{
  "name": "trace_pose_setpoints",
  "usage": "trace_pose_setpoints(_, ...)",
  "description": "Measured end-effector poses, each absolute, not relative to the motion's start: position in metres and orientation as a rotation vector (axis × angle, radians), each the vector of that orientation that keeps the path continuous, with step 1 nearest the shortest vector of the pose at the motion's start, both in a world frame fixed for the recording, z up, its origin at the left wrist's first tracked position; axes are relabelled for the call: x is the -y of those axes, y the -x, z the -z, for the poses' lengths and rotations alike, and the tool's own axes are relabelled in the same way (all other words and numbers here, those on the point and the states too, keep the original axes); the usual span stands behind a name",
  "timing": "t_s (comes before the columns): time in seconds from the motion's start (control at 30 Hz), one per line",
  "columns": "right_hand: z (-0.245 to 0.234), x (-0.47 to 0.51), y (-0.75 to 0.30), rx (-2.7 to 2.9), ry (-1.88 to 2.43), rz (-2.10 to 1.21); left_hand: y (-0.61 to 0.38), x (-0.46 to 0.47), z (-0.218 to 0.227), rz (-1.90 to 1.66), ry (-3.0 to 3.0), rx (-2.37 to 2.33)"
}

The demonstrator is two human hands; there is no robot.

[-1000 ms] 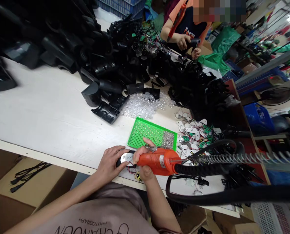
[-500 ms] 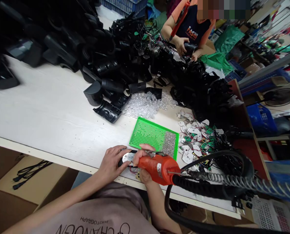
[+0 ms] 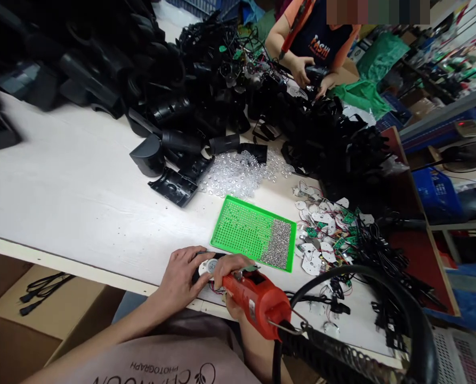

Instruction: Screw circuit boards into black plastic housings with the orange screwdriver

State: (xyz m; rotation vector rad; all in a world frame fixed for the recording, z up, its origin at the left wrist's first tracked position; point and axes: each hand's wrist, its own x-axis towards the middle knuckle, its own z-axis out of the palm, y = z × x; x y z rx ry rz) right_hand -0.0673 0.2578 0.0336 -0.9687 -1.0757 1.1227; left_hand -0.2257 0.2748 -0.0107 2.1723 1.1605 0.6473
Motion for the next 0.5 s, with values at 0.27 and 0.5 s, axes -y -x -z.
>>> trace_pose_setpoints(0.27,-0.044,-0.268,0.073,1.067,0.787,-1.055,0.225,-0.277,0.011,-0.612,-2.159,-1.157)
trace_pose_setpoints(0.5,-0.071,-0.250,0.025,1.305,1.170,-0.718,0.241,-0.287,0.012,-0.558,-2.143,-0.965)
